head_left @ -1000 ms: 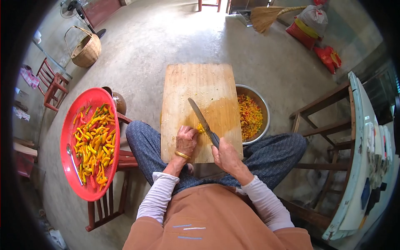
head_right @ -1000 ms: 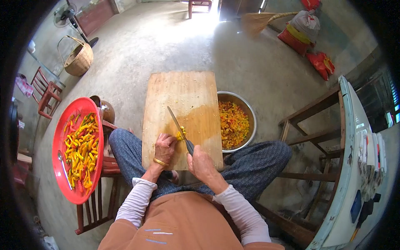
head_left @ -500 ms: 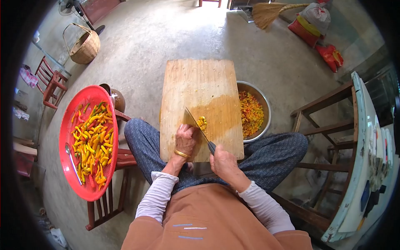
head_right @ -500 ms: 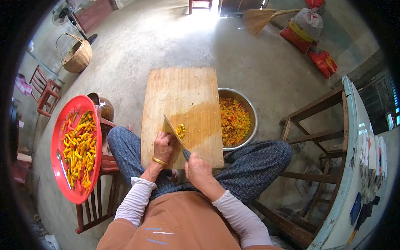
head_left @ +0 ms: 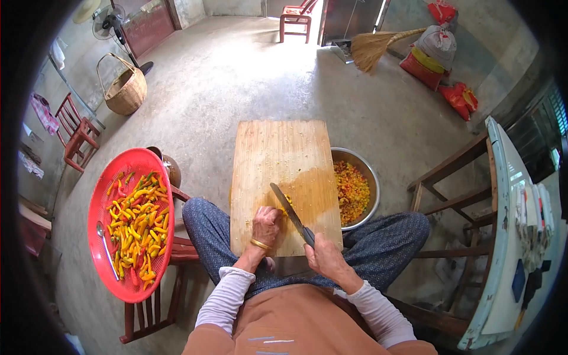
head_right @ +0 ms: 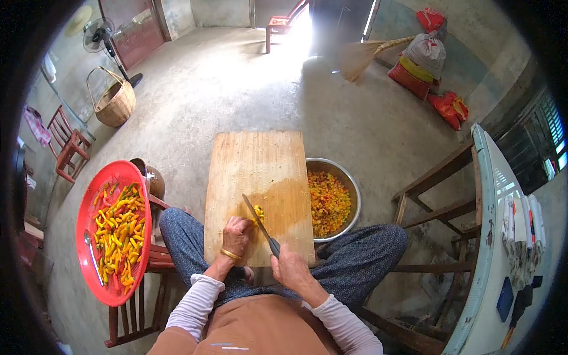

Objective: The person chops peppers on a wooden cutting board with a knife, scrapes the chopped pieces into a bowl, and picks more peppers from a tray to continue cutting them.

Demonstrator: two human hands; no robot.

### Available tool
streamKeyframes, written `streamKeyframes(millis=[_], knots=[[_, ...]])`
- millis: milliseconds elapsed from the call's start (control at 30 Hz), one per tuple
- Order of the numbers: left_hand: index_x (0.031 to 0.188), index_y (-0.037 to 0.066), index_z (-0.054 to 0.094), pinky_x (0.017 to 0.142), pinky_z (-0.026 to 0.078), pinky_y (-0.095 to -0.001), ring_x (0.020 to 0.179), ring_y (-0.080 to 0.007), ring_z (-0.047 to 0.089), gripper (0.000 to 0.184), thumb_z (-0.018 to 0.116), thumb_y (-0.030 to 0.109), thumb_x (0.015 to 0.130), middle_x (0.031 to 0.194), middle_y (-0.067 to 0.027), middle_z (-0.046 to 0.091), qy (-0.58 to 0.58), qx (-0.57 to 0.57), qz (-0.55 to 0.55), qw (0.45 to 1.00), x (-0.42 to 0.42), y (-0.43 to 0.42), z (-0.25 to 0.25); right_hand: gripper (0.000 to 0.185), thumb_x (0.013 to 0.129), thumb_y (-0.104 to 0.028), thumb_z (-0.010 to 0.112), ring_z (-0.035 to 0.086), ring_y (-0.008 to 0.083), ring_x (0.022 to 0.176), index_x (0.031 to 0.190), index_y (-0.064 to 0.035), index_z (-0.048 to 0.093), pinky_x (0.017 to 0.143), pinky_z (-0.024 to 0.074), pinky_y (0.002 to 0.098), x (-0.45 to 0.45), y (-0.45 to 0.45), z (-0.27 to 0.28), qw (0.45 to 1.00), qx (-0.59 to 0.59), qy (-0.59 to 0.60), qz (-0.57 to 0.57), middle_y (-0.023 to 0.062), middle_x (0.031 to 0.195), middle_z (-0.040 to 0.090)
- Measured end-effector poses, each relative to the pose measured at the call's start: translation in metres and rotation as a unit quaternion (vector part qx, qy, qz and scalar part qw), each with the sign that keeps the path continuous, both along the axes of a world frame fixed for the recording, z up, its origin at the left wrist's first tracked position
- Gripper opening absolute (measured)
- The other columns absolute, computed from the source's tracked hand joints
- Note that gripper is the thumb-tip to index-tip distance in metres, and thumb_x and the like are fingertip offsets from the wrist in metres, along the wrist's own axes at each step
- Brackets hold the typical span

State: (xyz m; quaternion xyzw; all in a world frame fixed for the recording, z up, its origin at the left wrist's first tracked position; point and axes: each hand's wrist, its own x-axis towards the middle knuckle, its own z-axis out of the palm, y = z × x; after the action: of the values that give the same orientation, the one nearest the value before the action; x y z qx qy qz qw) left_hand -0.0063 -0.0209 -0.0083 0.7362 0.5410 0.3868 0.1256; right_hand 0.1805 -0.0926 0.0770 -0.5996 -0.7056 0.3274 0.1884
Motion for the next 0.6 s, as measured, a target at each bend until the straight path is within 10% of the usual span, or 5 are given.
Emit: streamKeyframes(millis=[600], knots=[[0.079,0.008,0.068,0.072,0.045,-0.0382,0.078,-0.0297,0.055,0.009,0.062,0.008,0.072,0.079,-0.0097,0.060,0.081,0.019,0.038,0.996,-0.001,-0.007,0.005,0.022,0.084,-0.016,0.057,0.057,0.0483,0.068,0.087,0.0027,0.047,0.059,0.0445,0.0530,-0.016,0.027,-0.031,0.998,0.028,0.034,-0.039,0.0293,0.071,0.057]])
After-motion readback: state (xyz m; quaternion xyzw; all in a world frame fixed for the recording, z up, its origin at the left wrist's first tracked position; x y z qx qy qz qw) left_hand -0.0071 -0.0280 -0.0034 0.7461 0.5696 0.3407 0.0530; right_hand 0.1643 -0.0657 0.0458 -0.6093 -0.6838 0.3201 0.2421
